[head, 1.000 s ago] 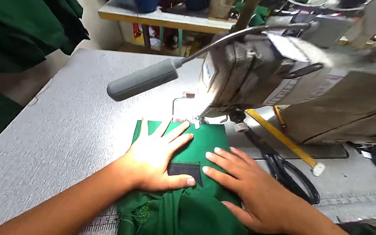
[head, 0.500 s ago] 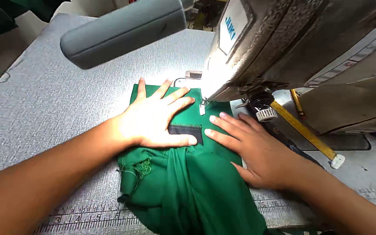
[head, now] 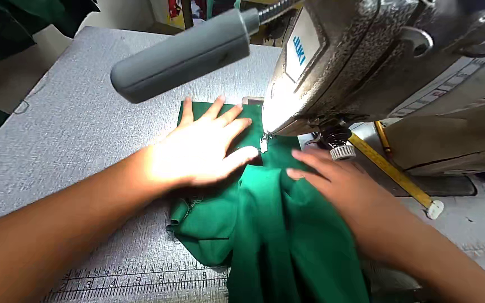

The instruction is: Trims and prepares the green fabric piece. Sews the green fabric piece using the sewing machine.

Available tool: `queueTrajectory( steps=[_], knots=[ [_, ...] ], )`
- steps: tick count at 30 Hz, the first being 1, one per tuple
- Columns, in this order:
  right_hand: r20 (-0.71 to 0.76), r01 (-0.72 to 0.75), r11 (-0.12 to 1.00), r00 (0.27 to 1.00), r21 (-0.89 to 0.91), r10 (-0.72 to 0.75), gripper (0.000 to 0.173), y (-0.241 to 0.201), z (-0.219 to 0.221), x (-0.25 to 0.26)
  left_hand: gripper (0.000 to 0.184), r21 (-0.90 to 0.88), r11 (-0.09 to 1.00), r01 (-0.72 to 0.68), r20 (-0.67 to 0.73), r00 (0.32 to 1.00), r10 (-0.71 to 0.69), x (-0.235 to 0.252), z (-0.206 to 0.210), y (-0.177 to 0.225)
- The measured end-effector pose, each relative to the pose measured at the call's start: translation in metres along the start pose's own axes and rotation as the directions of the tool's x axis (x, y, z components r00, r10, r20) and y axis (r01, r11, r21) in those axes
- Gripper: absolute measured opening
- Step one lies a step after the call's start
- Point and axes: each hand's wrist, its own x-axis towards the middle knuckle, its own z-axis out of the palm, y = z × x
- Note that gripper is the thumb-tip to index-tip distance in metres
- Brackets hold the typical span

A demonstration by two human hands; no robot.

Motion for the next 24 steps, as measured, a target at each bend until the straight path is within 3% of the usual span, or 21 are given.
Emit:
queueTrajectory(
  steps=[2,5,8,10,14,18,21,23,24],
  knots=[
    [0.004,-0.034,0.994,0.999,0.103,0.034,0.042,-0.020,-0.006,-0.028,0.064,0.013,0.996,-0.083,-0.101,0.991,0.084,-0.022,-0.002,0.017],
    [0.095,-0.149,0.929,0.988,0.339,0.124,0.044,-0.063,-0.020,-0.050,0.052,-0.031,0.960,-0.278,-0.172,0.948,0.269,-0.047,0.014,0.030],
    [0.173,-0.110,0.877,0.984,0.467,0.031,0.035,-0.095,-0.028,-0.049,0.047,-0.082,0.939,-0.333,-0.174,0.933,0.316,-0.058,0.030,0.030],
    [0.208,-0.055,0.903,0.977,0.425,-0.038,0.036,-0.113,-0.026,-0.048,0.046,-0.099,0.936,-0.338,-0.187,0.930,0.316,-0.062,0.038,0.027],
    [0.203,0.055,0.987,0.976,0.151,-0.085,0.025,-0.114,-0.019,-0.046,0.051,-0.137,0.938,-0.319,-0.095,0.947,0.308,-0.063,0.025,0.026],
    [0.031,-0.015,0.985,0.999,0.171,0.010,0.023,-0.089,-0.021,-0.044,0.048,-0.131,0.950,-0.284,-0.108,0.957,0.271,-0.047,0.013,0.021],
    [-0.099,-0.131,0.990,0.986,0.049,0.135,0.041,-0.076,-0.004,-0.039,0.061,-0.067,0.966,-0.251,-0.033,0.968,0.249,-0.037,0.018,0.016],
    [0.019,-0.247,0.969,0.969,-0.020,0.248,0.064,-0.079,-0.002,-0.039,0.074,-0.024,0.977,-0.212,0.060,0.975,0.213,-0.038,0.025,0.018],
    [0.087,-0.273,0.962,0.958,-0.016,0.273,0.063,-0.082,-0.001,-0.040,0.075,-0.003,0.981,-0.196,0.072,0.978,0.196,-0.040,0.028,0.020]
  ],
)
